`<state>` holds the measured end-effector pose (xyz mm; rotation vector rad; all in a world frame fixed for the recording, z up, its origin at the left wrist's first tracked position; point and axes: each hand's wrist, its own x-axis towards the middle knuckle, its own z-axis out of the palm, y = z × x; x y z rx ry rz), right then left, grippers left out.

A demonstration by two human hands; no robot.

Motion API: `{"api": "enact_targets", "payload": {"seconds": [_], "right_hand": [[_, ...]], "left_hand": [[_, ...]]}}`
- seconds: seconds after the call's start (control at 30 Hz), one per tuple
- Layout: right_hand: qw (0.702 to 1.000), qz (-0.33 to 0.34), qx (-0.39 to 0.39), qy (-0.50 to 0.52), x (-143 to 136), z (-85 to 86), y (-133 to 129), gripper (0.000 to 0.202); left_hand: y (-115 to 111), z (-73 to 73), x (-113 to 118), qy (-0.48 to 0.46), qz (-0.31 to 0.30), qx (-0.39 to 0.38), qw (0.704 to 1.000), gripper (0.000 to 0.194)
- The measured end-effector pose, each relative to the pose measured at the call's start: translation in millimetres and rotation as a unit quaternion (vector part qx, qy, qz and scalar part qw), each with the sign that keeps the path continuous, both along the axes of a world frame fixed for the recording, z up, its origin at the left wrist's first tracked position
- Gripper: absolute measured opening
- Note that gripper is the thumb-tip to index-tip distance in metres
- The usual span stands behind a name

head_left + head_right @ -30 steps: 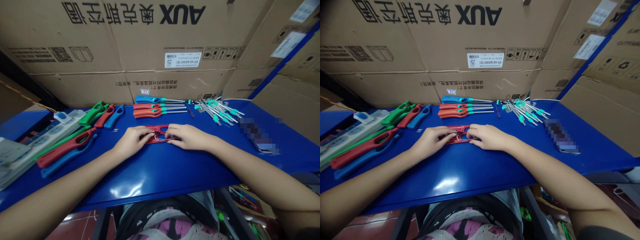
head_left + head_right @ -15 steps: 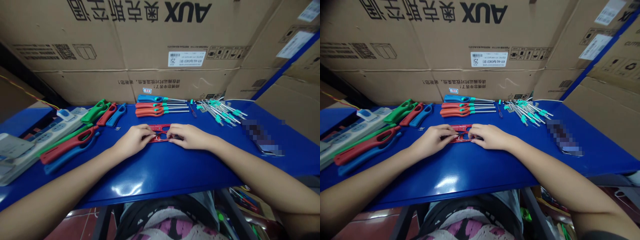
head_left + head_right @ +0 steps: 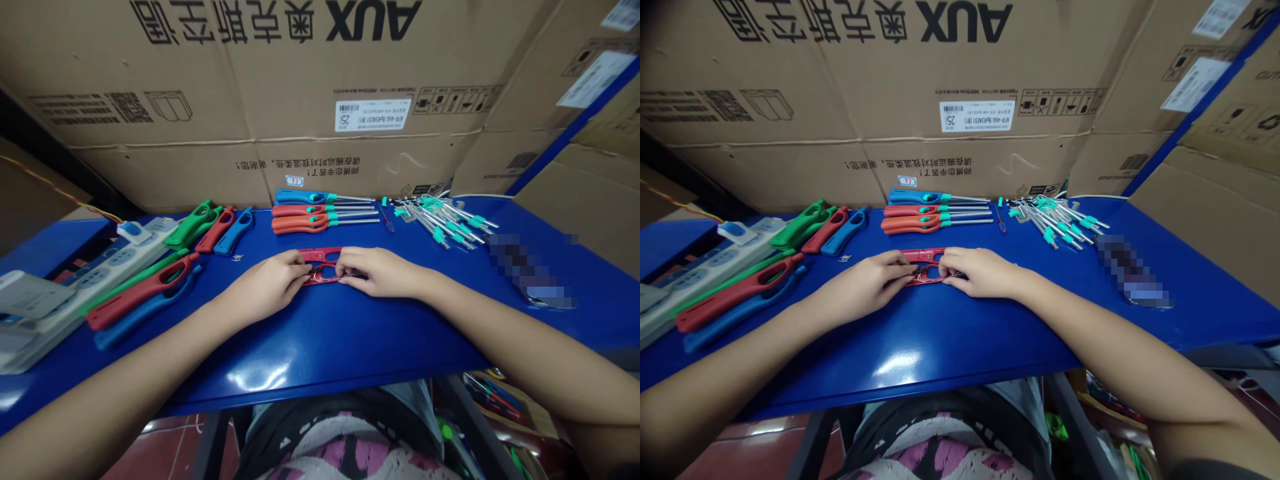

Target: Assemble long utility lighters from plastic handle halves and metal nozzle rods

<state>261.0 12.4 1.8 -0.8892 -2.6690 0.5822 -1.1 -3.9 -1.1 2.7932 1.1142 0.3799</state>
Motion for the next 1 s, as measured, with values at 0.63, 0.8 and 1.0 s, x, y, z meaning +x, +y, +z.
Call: {"api": "enact_targets", "payload": {"seconds": [0.63,0.8,1.0], "right_hand": [[1.000,0.002,0.018,-0.001,1.0,-2.4,-1.1,0.016],[1.000,0.005,0.025,-0.003,-1.5,-3.7,-0.3,0.013],[1.000,-0.002,0.026,-0.009,-2.6,-4.2,-1.4,0.009]], "left_hand": [[-12.6,6.6,-0.9,0.116,-0.008,0.019,0.993,0.041],[-21.2,-0.7,1.3,0.177,0.014,0.104,0.978,0.047],[-18.0,-2.7,3.9,0.152,0.001,0.091,0.984,0.041]]}}
